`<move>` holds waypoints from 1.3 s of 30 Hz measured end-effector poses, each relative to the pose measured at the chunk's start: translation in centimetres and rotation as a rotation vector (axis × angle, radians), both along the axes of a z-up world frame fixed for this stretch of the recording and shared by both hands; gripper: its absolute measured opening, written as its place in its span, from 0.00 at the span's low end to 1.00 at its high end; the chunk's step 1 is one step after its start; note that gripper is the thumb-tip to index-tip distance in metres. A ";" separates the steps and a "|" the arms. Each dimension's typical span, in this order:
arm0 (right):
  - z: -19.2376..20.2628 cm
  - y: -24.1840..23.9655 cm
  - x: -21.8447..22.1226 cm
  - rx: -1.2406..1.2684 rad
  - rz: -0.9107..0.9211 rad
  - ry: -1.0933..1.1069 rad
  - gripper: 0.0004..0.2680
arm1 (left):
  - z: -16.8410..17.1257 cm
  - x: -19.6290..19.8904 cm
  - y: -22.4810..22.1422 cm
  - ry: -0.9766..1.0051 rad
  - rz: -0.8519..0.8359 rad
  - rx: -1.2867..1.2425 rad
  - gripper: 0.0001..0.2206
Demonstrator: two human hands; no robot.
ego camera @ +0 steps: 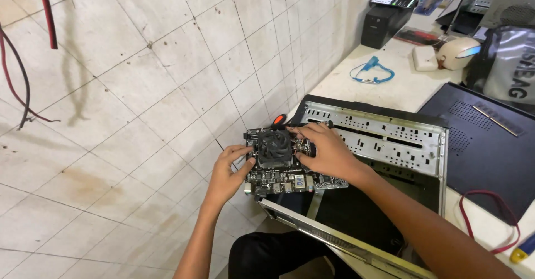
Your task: Removing the motherboard and CPU cooling fan from a desktop computer case for maintenance.
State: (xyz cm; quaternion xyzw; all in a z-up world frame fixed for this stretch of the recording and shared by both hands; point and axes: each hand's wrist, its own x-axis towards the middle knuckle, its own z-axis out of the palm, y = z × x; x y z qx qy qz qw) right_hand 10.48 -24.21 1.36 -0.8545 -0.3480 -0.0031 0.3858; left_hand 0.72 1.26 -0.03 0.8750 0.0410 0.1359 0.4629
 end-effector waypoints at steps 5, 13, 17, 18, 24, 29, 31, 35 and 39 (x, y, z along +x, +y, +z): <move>-0.5 0.2 0.2 0.068 0.018 -0.008 0.19 | 0.8 -0.3 -0.8 -0.027 -0.007 -0.007 0.15; -0.9 -0.3 0.8 0.155 0.068 0.045 0.09 | 0.7 0.0 -1.2 -0.063 -0.013 -0.016 0.12; -0.5 -0.5 0.7 0.170 0.106 0.074 0.11 | -0.8 0.6 -0.7 -0.089 0.003 -0.043 0.11; -0.2 -0.5 0.6 0.170 0.107 0.076 0.11 | -1.0 0.8 -0.6 -0.087 0.004 -0.043 0.11; -0.4 -0.6 0.7 0.173 0.087 0.099 0.07 | -1.2 1.1 0.0 -0.058 0.008 -0.102 0.12; -0.3 -0.5 0.6 0.156 0.073 0.084 0.06 | -1.1 1.0 0.5 -0.077 -0.026 -0.094 0.11; -0.3 -0.5 0.6 0.142 0.083 0.093 0.07 | -1.3 1.0 0.9 -0.083 -0.037 -0.085 0.11; -0.1 -0.4 0.6 0.107 0.111 0.126 0.09 | -0.3 0.7 0.5 -0.107 -0.033 -0.033 0.18; -0.7 -0.7 0.7 0.119 0.129 0.114 0.08 | 1.2 0.2 0.0 -0.125 -0.031 -0.027 0.23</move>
